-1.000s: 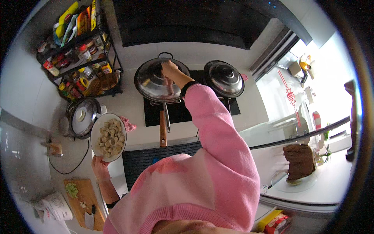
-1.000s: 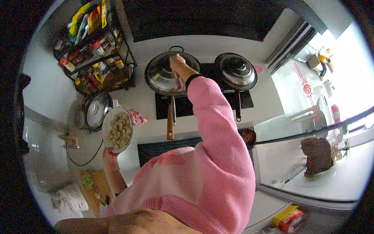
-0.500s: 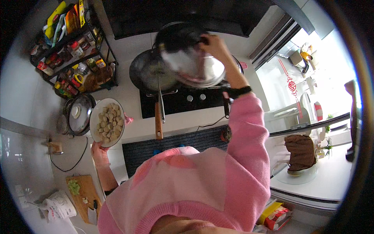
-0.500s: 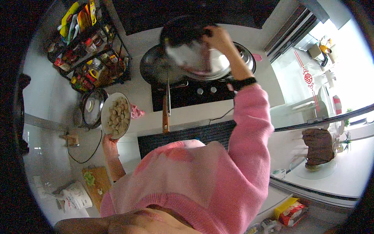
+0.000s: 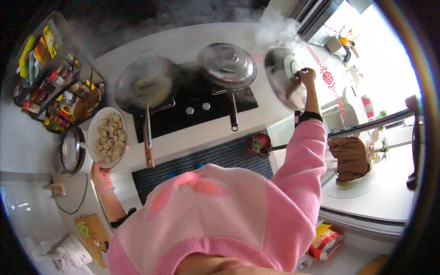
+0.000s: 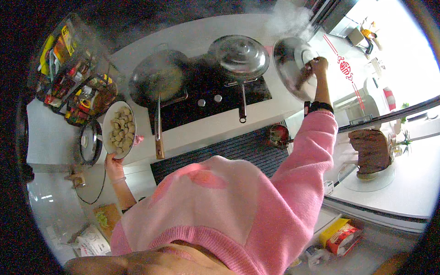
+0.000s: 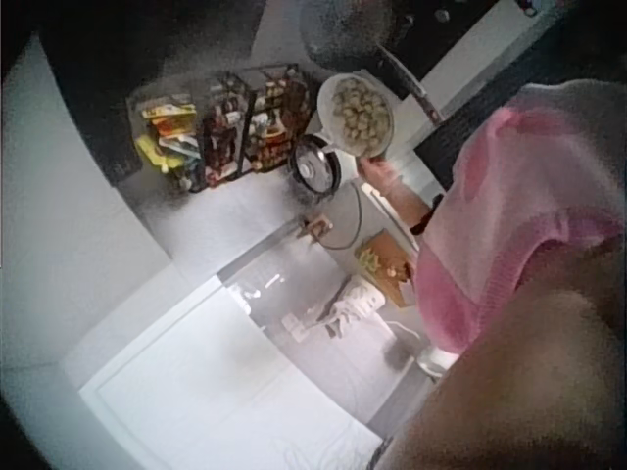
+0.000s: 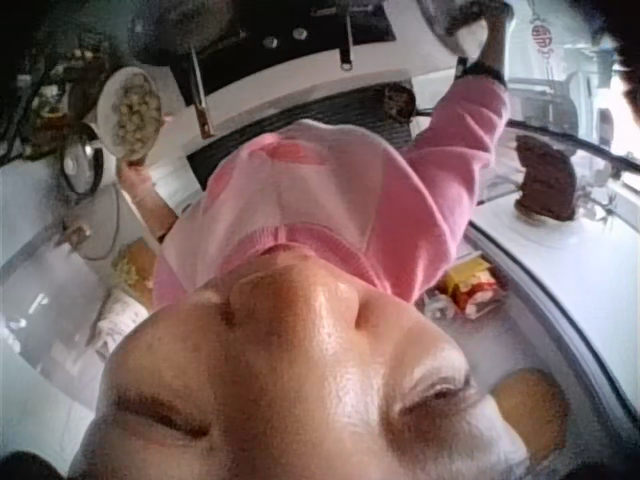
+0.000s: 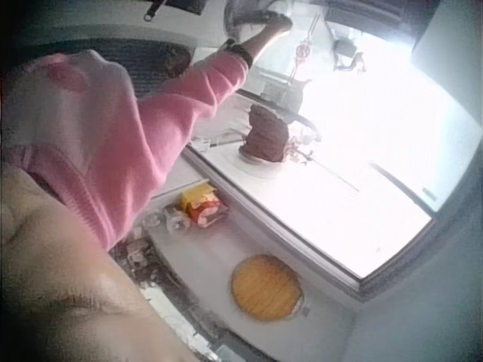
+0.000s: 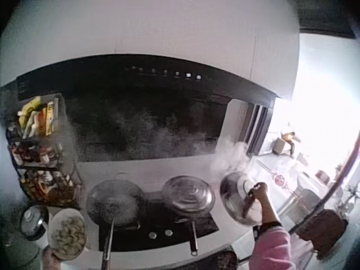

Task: The person chops mushrooms on a wooden cutting board and transfers them into a bowl. They then move to the stove, add the mushrooms to a wok, and stir-fry them with a spatula. The person also handles a cloth and briefly wipes the countertop.

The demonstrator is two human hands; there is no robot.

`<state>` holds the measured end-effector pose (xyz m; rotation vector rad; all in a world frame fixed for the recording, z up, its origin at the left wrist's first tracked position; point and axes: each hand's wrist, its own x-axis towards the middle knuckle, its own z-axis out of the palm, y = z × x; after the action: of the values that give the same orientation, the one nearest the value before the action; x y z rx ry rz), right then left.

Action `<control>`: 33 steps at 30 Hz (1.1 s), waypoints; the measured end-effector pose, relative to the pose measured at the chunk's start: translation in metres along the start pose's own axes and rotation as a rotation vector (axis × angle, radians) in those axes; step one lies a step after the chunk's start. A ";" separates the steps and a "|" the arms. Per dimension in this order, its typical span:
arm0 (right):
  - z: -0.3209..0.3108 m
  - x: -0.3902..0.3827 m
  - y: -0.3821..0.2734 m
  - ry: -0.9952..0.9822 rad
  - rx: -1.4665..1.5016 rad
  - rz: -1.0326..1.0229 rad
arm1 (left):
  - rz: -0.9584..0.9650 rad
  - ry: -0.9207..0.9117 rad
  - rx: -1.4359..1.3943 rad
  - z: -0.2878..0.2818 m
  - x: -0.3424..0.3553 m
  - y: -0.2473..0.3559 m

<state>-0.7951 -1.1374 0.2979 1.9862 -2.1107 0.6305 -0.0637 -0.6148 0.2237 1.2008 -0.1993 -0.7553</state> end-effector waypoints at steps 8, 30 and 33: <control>0.138 -0.015 0.040 -0.332 0.167 0.337 | 0.052 0.144 0.037 0.031 -0.041 -0.005; 0.275 -0.042 0.063 -0.129 0.085 0.083 | -0.026 0.130 0.321 0.064 -0.042 0.029; 0.260 0.000 0.085 -0.189 -0.033 0.041 | -0.025 0.063 0.339 0.090 -0.016 0.031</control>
<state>-0.8369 -1.2440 0.0492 2.0630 -2.2576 0.4260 -0.1088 -0.6695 0.2896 1.5489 -0.2684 -0.7219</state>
